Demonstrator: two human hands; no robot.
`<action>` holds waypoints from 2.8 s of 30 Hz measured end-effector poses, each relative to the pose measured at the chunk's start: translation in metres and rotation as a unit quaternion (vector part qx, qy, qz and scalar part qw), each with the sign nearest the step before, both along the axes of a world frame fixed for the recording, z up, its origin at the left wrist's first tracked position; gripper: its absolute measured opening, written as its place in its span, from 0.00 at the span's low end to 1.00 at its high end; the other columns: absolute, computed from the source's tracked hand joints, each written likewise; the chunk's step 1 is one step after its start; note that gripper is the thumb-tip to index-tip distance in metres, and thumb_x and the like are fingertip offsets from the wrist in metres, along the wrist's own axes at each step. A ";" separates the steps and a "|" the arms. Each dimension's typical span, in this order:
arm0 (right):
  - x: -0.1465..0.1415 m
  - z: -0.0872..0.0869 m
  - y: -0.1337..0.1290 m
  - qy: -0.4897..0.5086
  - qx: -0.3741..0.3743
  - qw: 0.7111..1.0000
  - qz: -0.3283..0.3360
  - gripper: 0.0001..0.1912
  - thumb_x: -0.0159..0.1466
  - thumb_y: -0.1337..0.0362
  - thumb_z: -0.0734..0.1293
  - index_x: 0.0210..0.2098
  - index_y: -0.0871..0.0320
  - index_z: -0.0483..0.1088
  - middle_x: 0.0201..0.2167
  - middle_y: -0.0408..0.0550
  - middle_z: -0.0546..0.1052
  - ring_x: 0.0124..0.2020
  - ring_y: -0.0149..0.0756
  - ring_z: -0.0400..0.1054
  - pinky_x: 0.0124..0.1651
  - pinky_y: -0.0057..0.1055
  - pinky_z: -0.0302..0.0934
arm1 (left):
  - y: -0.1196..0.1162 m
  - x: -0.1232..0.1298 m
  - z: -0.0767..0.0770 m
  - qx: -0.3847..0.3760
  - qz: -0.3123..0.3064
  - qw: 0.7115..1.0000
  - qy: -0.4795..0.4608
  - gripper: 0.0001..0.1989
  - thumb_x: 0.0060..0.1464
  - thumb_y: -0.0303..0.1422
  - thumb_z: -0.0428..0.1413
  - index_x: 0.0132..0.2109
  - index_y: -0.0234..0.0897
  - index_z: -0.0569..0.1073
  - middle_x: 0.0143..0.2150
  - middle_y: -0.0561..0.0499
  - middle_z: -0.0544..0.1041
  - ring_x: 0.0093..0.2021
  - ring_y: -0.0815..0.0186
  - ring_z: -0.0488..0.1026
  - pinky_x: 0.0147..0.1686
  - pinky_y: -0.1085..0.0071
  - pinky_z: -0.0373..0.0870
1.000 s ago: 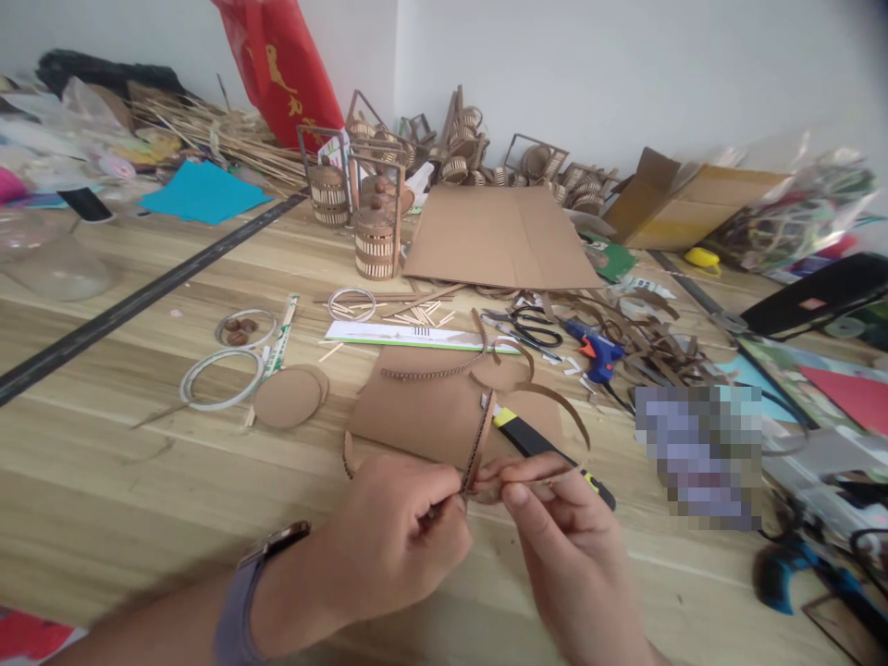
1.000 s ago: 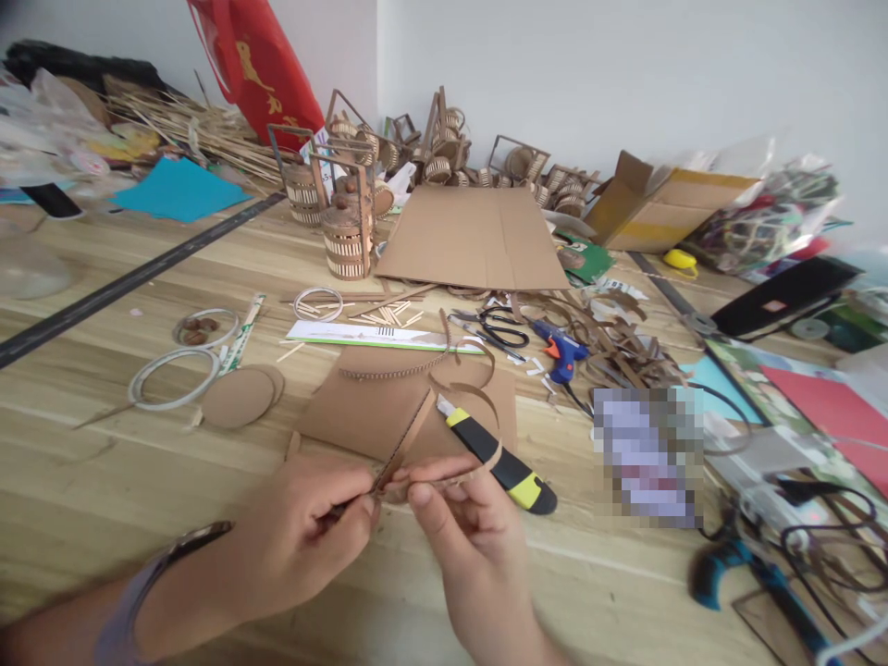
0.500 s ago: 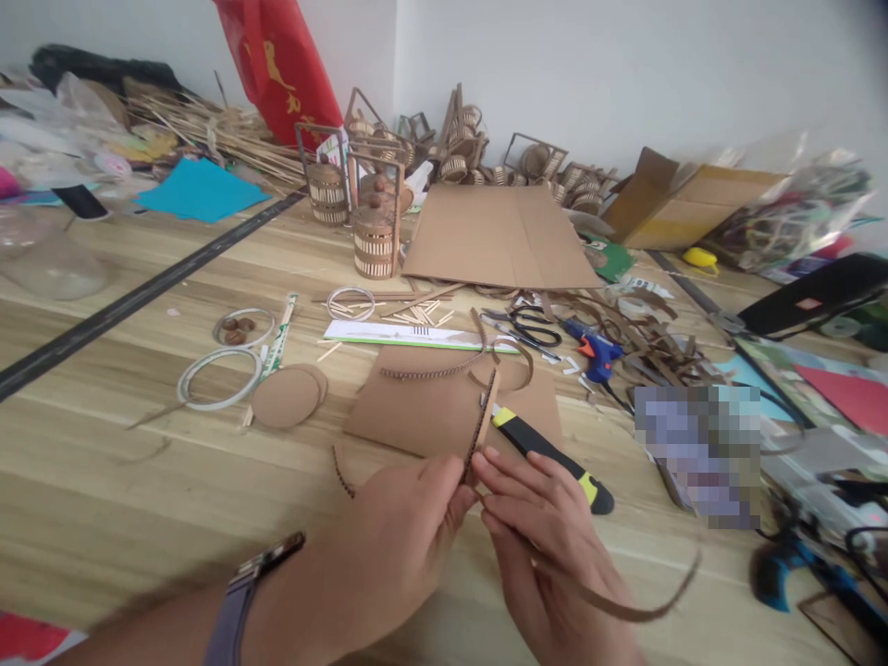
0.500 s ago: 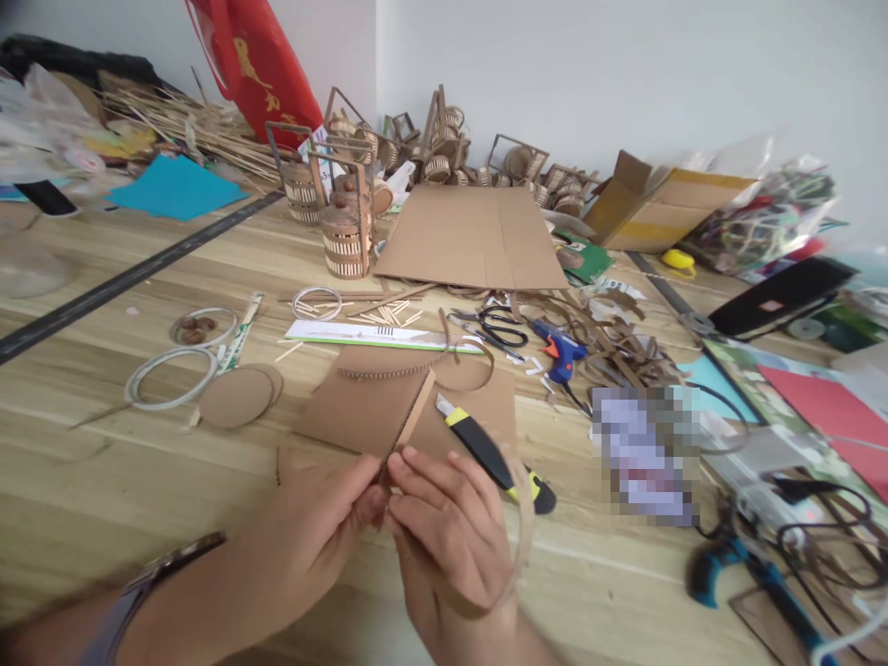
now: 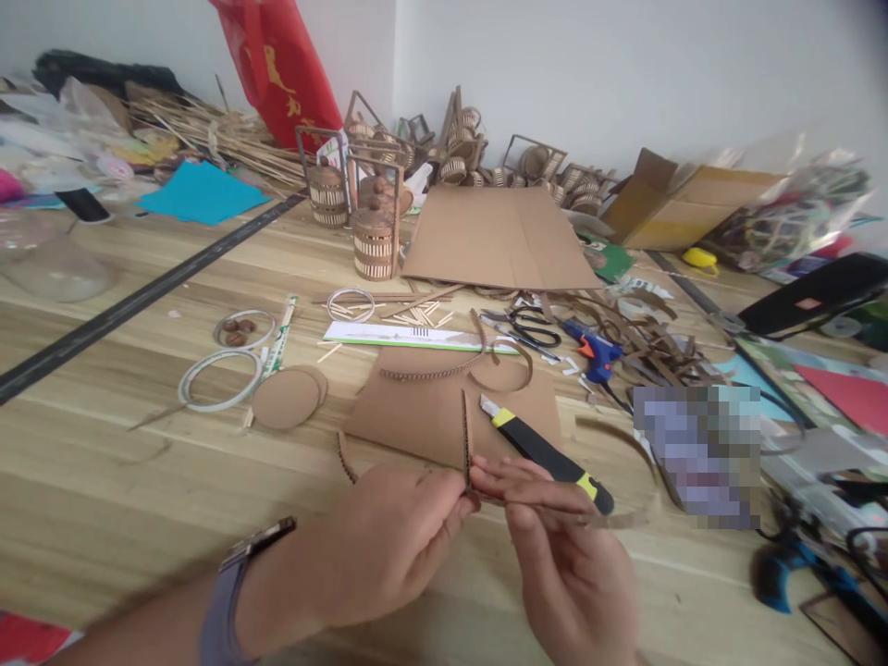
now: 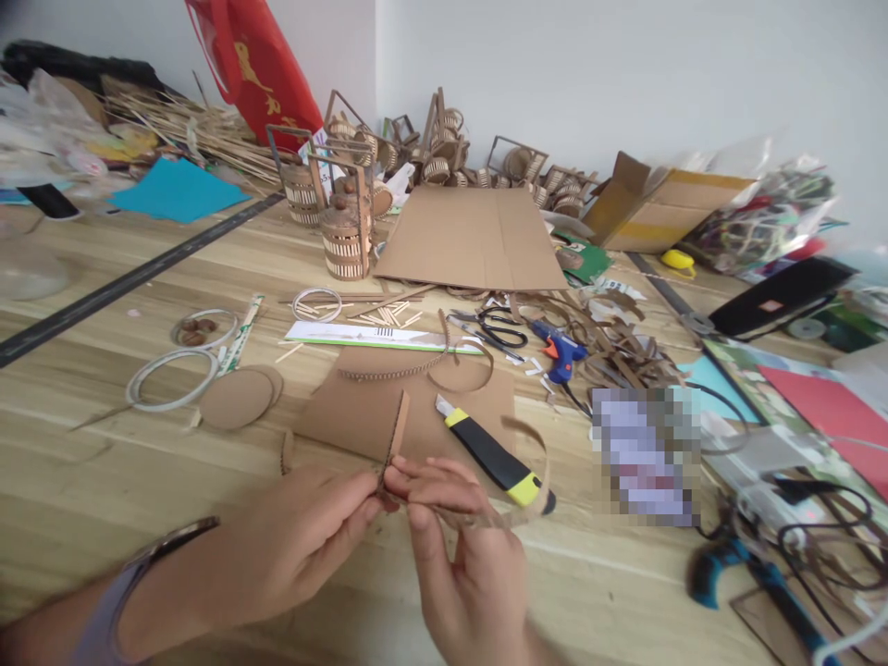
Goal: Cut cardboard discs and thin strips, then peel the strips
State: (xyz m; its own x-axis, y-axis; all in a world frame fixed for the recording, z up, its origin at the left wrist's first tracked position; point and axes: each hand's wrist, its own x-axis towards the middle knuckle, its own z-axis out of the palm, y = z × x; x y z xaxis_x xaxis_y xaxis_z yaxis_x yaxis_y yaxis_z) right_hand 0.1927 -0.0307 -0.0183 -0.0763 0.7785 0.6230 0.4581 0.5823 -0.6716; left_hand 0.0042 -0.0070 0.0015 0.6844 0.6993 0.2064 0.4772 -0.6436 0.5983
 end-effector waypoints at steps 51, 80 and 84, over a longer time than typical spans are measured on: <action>0.005 0.004 0.000 -0.088 0.084 0.992 0.023 0.08 0.67 0.72 0.65 0.43 0.53 0.69 0.37 0.47 0.84 0.44 0.42 0.80 0.53 0.44 0.72 | -0.012 0.008 0.007 0.054 0.078 0.995 0.018 0.18 0.73 0.35 0.34 0.40 0.39 0.66 0.28 0.50 0.77 0.25 0.61 0.74 0.24 0.69 0.58; 0.002 0.007 -0.002 -0.016 0.041 0.999 0.013 0.05 0.70 0.68 0.63 0.42 0.52 0.70 0.34 0.45 0.84 0.39 0.41 0.81 0.51 0.44 0.71 | -0.007 0.002 0.007 0.083 0.017 0.996 0.039 0.21 0.73 0.35 0.33 0.38 0.37 0.67 0.27 0.50 0.76 0.25 0.62 0.73 0.24 0.68 0.58; 0.002 0.009 -0.002 0.042 0.011 0.999 0.024 0.07 0.73 0.63 0.61 0.39 0.53 0.70 0.32 0.45 0.83 0.40 0.39 0.80 0.47 0.39 0.73 | -0.002 0.001 0.011 0.066 0.004 0.998 -0.001 0.20 0.73 0.35 0.35 0.36 0.38 0.67 0.27 0.52 0.75 0.25 0.64 0.71 0.25 0.70 0.57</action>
State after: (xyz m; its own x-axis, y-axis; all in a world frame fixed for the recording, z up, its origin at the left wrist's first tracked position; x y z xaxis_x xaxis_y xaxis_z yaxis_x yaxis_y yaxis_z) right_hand 0.1944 -0.0325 -0.0090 -0.0601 0.7608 0.6462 0.3718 0.6179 -0.6928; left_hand 0.0050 -0.0091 0.0123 0.6778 0.6717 0.2990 0.4822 -0.7131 0.5089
